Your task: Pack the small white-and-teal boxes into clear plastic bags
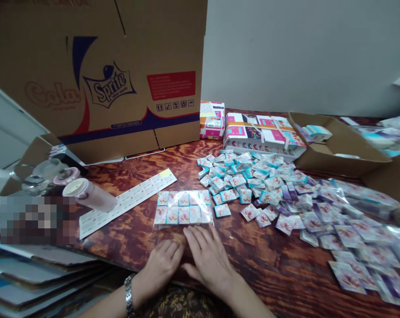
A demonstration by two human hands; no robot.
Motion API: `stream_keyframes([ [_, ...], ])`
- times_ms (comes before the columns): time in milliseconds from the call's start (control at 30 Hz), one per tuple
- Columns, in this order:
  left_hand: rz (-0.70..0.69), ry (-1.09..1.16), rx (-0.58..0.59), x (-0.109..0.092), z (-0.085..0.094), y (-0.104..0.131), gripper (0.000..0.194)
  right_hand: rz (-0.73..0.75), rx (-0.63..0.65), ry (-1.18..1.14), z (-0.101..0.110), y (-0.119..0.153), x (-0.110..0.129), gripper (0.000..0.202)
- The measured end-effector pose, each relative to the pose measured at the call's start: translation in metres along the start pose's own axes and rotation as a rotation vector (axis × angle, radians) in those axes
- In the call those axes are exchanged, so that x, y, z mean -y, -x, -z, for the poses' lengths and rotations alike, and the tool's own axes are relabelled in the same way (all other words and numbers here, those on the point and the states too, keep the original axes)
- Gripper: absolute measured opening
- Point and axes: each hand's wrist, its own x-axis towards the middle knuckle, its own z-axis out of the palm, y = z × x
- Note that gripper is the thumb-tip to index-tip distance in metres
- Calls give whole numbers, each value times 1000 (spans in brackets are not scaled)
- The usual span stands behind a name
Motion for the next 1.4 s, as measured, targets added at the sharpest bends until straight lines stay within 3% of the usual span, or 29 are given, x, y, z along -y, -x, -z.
stream_keyframes([
  [233,62,118,-100,9,13,-10,26,-58,-238,152,-35,-9,2,29],
  [367,111,16,-128,14,10,-4,35,-44,-242,151,-33,-12,-3,24],
  [433,110,-69,-106,19,6,0,29,-26,-222,143,-30,-13,-7,24],
  [533,47,-136,-97,29,3,4,15,28,-201,127,-26,-16,-14,24],
  [700,-77,-152,-212,48,10,-3,11,117,-181,151,-22,-22,-26,18],
  [900,-174,-140,-152,60,27,-14,9,145,-262,150,-20,-23,-29,12],
  [1167,-222,-46,20,64,44,-19,11,142,-7,29,-18,-30,-35,14],
  [1400,-166,49,139,73,48,-25,15,146,59,97,-14,-37,-39,24],
])
